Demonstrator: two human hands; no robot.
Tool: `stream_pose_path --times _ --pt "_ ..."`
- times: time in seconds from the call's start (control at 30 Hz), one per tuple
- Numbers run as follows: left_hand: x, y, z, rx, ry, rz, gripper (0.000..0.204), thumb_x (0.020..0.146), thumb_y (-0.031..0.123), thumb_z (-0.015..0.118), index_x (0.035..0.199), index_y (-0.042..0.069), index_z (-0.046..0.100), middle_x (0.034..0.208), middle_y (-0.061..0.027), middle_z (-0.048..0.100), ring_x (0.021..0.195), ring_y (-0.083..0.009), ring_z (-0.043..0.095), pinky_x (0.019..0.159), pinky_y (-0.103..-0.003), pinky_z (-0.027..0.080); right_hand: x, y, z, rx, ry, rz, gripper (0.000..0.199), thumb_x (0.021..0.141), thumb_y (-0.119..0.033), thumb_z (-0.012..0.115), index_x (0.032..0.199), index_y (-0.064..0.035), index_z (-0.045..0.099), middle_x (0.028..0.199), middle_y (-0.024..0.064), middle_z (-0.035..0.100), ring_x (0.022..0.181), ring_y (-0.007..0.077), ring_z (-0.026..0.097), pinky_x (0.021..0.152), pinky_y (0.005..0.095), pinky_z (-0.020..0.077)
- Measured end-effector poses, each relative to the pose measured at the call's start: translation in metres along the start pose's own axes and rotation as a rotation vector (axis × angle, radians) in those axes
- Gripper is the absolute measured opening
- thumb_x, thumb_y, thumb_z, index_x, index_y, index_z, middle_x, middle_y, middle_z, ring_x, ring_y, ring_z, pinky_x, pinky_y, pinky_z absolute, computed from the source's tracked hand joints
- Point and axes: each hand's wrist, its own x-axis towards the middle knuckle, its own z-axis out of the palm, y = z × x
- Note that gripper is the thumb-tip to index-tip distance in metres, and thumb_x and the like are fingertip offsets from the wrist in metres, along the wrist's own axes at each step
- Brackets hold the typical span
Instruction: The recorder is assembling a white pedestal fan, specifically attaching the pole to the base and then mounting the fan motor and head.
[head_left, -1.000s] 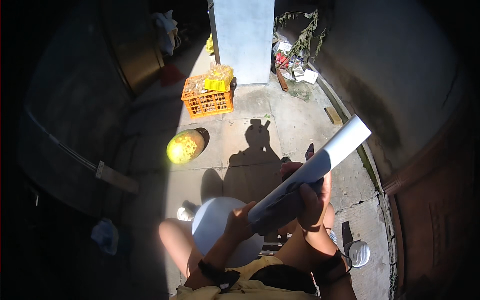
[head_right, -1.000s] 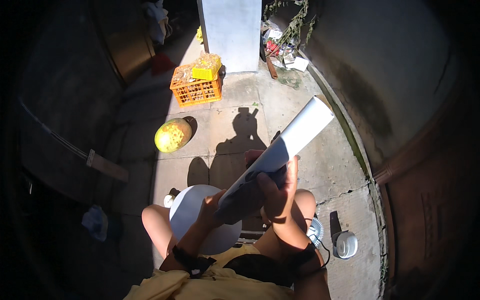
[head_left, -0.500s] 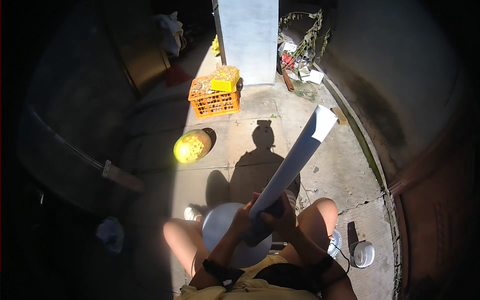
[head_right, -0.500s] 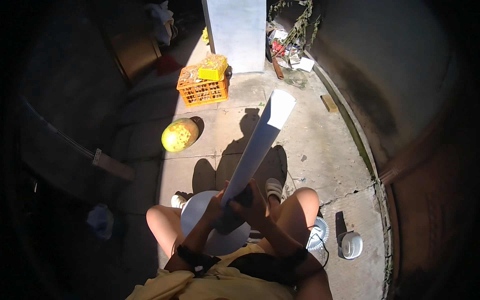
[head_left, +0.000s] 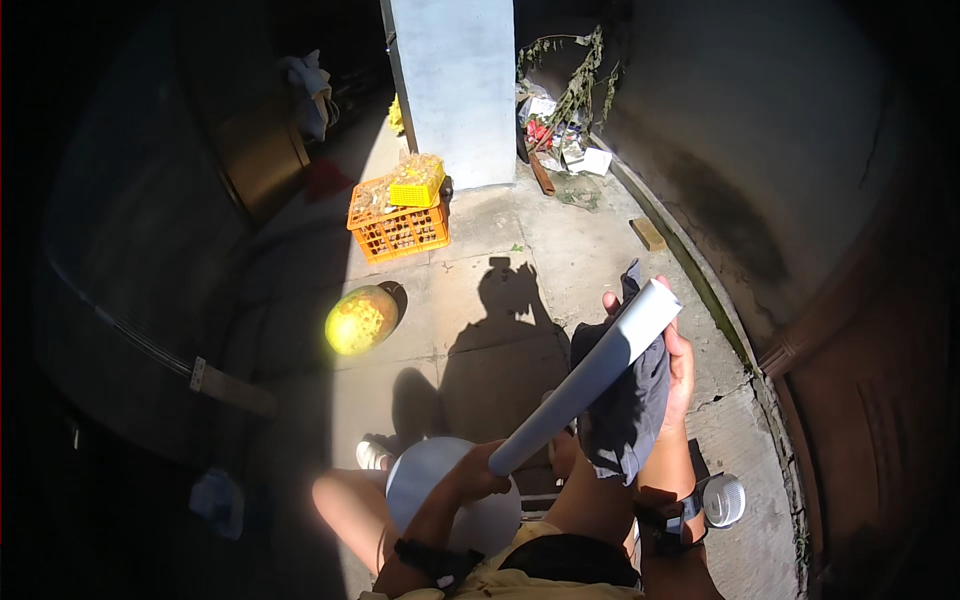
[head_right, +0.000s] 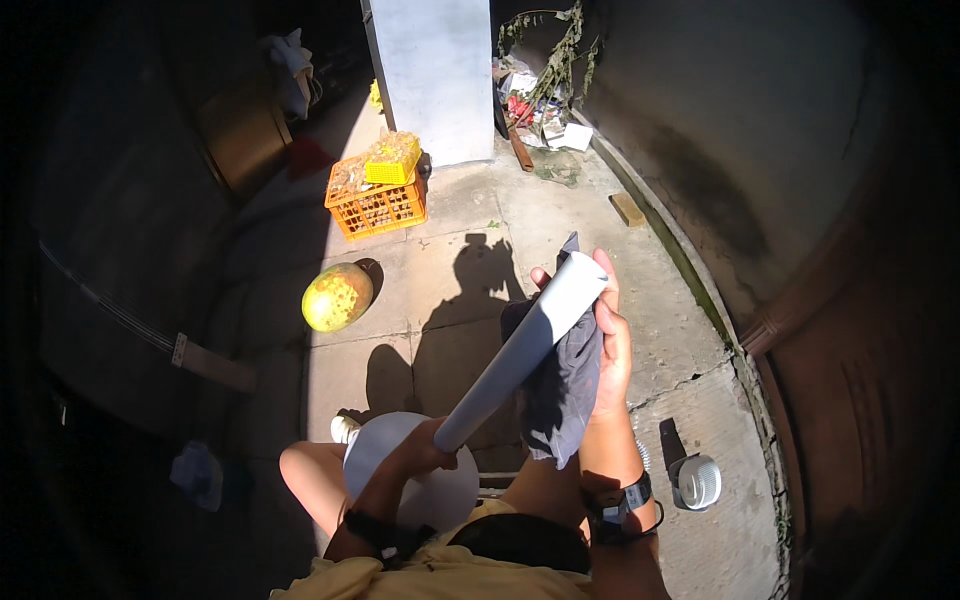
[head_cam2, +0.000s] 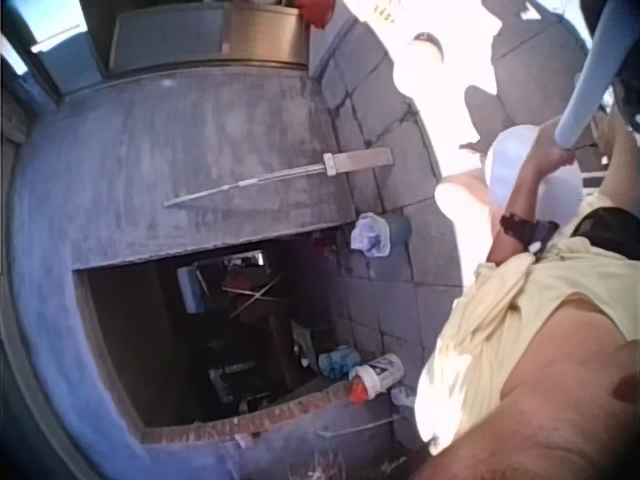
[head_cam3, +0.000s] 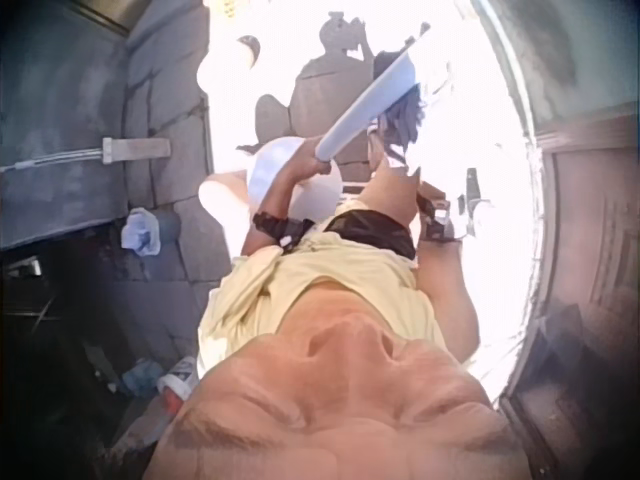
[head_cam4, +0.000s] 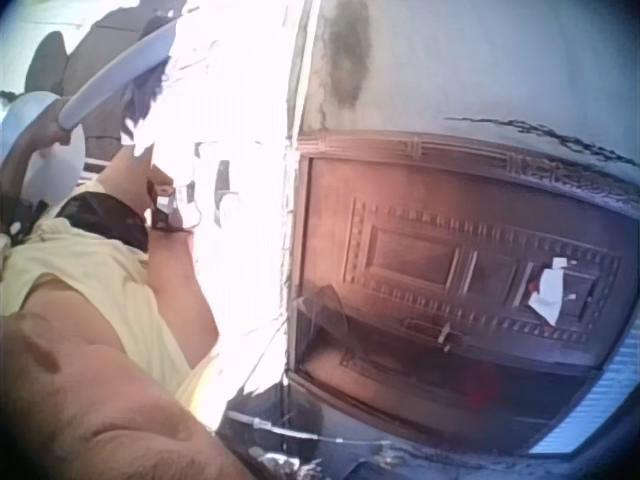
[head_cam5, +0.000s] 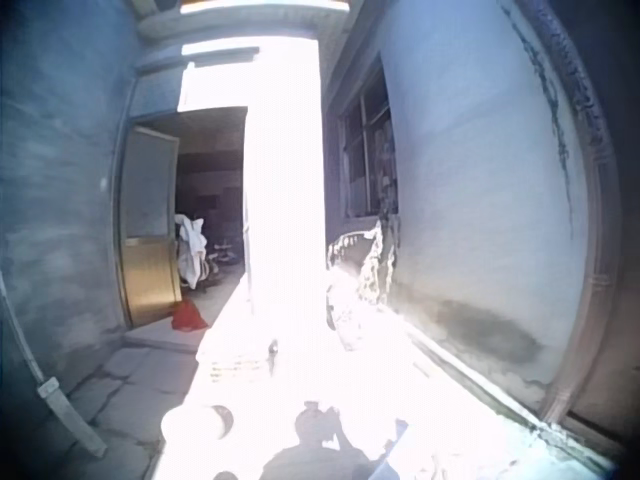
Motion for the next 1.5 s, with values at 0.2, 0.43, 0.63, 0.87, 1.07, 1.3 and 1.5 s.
stream_pose_path --times 0.2,0.43,0.63,0.87,1.07,1.3,1.5 --pt "0.006 0.015 0.004 -0.148 -0.152 -0.075 0.033 0.063 -0.002 0.075 0.091 0.003 0.059 0.074 -0.004 0.059 0.061 -0.0146 0.06 0.056 -0.03 0.049 0.012 -0.02 -0.007 -0.036 0.068 -0.154 0.056 0.101 -0.05 0.04 0.126 -0.001 0.05 0.123 0.0232 0.057 0.104 0.0278 0.06 0.093 0.0366 0.0498" --pt "0.004 -0.003 -0.003 -0.153 -0.286 -0.063 0.032 0.064 -0.001 0.077 0.09 0.004 0.06 0.078 -0.0022 0.059 0.063 -0.0135 0.06 0.056 -0.028 0.05 -0.004 -0.006 0.024 -0.432 -0.041 -0.219 0.121 0.062 -0.077 0.068 0.144 0.004 0.032 0.132 0.0165 0.051 0.102 0.0218 0.059 0.091 0.0311 0.0493" --pt "0.01 0.002 0.001 -0.147 -0.364 -0.116 0.033 0.064 -0.001 0.078 0.091 0.005 0.06 0.078 -0.0012 0.057 0.068 -0.0141 0.061 0.06 -0.029 0.05 -0.005 -0.016 0.039 -0.711 0.126 -0.37 0.065 0.072 -0.023 0.085 0.124 -0.0036 0.052 0.121 0.0179 0.056 0.096 0.019 0.063 0.084 0.0324 0.0543" --pt "0.002 0.024 0.042 0.176 0.361 0.22 0.032 0.076 0.015 0.075 0.102 0.0 0.062 0.083 -0.0098 0.066 0.078 -0.017 0.066 0.069 -0.034 0.051 -0.007 0.004 0.038 -0.718 0.142 -0.314 0.05 0.077 0.002 0.071 0.123 -0.0051 0.052 0.114 0.0116 0.061 0.086 0.0165 0.065 0.077 0.0296 0.0545" --pt "-0.001 0.025 0.032 0.019 0.403 0.329 0.033 0.074 0.018 0.077 0.1 0.001 0.066 0.082 -0.0128 0.07 0.077 -0.0242 0.07 0.068 -0.035 0.053 -0.048 0.077 0.007 -0.669 0.021 0.097 0.061 0.076 0.002 0.076 0.129 -0.0005 0.045 0.118 0.0132 0.059 0.096 0.0172 0.063 0.084 0.0324 0.0541" --pt "-0.012 0.022 0.021 -0.076 0.248 0.196 0.035 0.074 0.018 0.075 0.101 -0.001 0.065 0.091 -0.0121 0.07 0.085 -0.0195 0.068 0.077 -0.032 0.051 -0.061 0.095 -0.025 -0.732 -0.07 0.197 0.073 0.075 0.003 0.076 0.137 -0.0011 0.039 0.125 0.0136 0.054 0.099 0.0215 0.064 0.086 0.0363 0.0549" --pt "-0.012 0.046 0.009 -0.187 0.065 0.237 0.029 0.065 0.01 0.077 0.088 0.002 0.061 0.077 -0.0035 0.063 0.07 -0.0133 0.06 0.067 -0.029 0.048 -0.002 0.027 0.074 -0.652 -0.102 -0.22 0.094 0.069 -0.021 0.087 0.142 0.0012 0.032 0.129 0.0184 0.052 0.103 0.0269 0.063 0.085 0.0403 0.0582"
